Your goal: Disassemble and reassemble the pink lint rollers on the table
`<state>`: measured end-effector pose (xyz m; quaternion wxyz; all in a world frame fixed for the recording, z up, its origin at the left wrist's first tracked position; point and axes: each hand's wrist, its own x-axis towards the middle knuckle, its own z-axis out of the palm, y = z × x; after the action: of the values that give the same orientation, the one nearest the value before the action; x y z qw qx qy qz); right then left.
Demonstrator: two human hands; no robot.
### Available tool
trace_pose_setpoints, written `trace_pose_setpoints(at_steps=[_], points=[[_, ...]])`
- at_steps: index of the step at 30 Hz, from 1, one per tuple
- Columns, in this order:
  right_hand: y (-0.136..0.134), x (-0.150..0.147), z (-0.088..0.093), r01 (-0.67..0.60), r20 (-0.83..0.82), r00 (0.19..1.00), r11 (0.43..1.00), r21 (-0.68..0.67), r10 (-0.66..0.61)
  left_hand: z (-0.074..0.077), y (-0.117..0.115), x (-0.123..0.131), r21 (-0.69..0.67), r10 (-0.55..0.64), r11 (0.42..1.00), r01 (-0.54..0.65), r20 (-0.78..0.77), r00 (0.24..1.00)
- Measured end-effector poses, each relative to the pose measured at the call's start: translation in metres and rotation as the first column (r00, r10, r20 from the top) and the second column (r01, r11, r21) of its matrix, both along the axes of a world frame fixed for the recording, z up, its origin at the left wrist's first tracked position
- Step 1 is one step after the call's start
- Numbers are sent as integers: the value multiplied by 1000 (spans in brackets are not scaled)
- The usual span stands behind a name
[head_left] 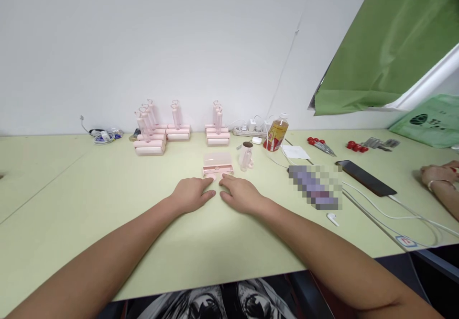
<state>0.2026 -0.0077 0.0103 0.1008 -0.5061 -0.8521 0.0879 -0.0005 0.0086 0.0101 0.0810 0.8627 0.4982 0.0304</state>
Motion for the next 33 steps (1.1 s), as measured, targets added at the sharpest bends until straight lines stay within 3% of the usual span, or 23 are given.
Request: trace_pose_setpoints(at_steps=[15, 24, 33], points=[[-7, -3, 2, 51, 27, 998, 999, -14, -51, -2, 1, -2, 21, -14, 1000, 14, -5, 1000], [-10, -6, 6, 67, 83, 995, 994, -89, -59, 1, 0, -1, 34, -59, 998, 61, -49, 997], [-11, -11, 1, 63, 111, 992, 996, -69, -55, 3, -3, 2, 28, -58, 998, 62, -120, 991]])
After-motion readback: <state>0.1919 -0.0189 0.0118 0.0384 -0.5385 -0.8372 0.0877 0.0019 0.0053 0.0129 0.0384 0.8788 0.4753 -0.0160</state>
